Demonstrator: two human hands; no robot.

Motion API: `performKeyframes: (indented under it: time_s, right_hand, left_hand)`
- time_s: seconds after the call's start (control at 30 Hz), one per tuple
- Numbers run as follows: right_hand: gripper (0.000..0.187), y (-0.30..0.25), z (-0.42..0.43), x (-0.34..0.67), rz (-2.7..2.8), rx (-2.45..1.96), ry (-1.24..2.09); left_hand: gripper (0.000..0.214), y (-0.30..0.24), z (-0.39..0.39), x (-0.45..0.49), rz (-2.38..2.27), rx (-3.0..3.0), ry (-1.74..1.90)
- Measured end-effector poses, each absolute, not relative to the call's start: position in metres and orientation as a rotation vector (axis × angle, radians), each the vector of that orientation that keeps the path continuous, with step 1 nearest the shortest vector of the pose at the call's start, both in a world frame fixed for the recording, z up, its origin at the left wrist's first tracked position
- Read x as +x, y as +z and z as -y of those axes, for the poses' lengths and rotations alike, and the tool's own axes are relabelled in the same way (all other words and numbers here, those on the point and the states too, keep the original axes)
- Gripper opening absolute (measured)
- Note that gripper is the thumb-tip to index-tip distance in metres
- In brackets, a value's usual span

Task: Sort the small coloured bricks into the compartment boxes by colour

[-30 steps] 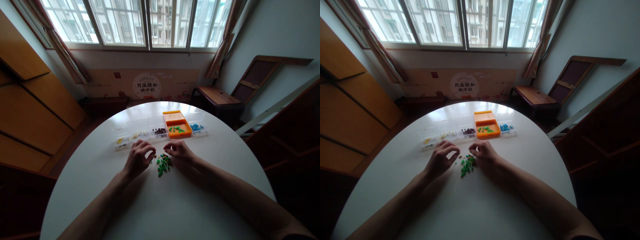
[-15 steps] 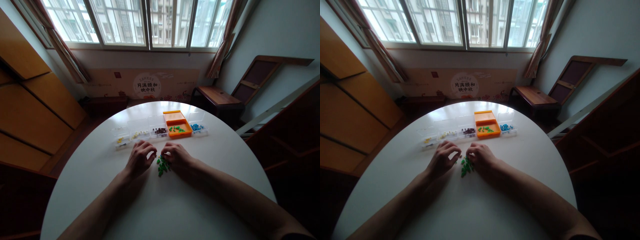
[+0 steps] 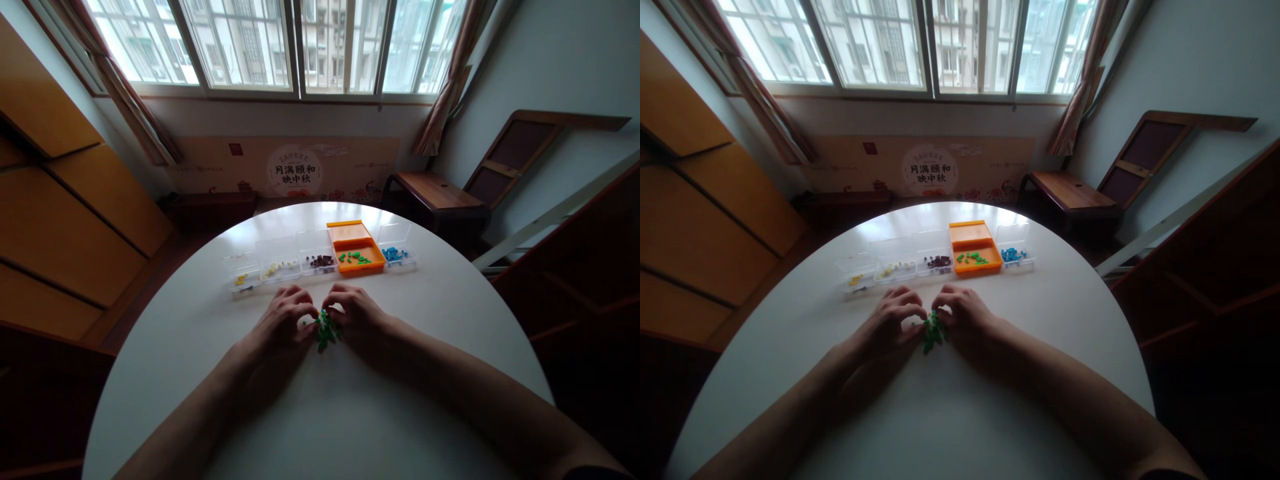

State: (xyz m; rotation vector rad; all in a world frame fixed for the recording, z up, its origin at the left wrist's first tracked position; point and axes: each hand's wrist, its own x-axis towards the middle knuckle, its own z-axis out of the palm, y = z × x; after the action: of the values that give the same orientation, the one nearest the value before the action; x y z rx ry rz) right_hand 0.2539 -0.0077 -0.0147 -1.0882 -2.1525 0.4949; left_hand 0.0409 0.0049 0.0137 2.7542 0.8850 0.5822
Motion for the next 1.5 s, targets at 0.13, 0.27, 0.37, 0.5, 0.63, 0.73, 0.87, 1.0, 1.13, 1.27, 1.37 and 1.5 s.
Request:
performKeyframes:
  time_s: [0.13,0.27,0.37,0.5,0.63,0.73,0.87,1.0,1.13,1.27,1.37,1.5]
  right_hand:
    - [0.010,-0.011,0.010,0.253,2.113,-1.094,0.517]
    - [0.011,-0.008,0.011,0.253,2.066,-1.082,0.581]
    - [0.013,-0.008,0.010,0.254,2.049,-1.036,0.640]
    - [0.011,-0.010,0.009,0.255,2.040,-0.995,0.676]
    - [0.006,-0.009,0.009,0.254,2.041,-1.007,0.650]
    - [0.005,-0.008,0.010,0.255,2.043,-0.996,0.635]
    - [0.004,-0.008,0.007,0.259,2.049,-0.966,0.585]
    - [0.011,-0.008,-0.007,0.271,1.881,-1.113,0.448]
    - [0.019,-0.011,-0.030,0.293,1.488,-1.357,0.367]
    - [0.030,-0.019,-0.046,0.311,1.238,-1.457,0.419]
    - [0.033,-0.023,-0.049,0.317,1.211,-1.433,0.465]
    - [0.031,-0.023,-0.045,0.316,1.232,-1.440,0.474]
  left_hand:
    - [0.007,0.010,-0.006,0.043,-0.853,2.796,0.616]
    - [0.010,0.011,-0.008,0.044,-0.851,2.764,0.722]
    - [0.013,0.011,-0.010,0.045,-0.885,2.732,0.862]
    - [0.014,0.010,-0.011,0.045,-0.884,2.748,0.905]
    - [0.016,0.008,-0.012,0.045,-0.876,2.759,0.905]
    - [0.016,0.009,-0.011,0.046,-0.895,2.752,0.916]
    - [0.017,0.010,-0.010,0.047,-0.937,2.742,0.919]
    - [0.016,0.010,-0.008,0.048,-0.959,2.730,0.914]
    - [0.017,0.010,-0.007,0.048,-0.955,2.712,0.875]
    - [0.020,0.010,-0.006,0.048,-0.940,2.694,0.855]
    - [0.017,0.010,-0.006,0.047,-0.942,2.679,0.844]
    - [0.013,0.008,-0.007,0.046,-0.939,2.697,0.840]
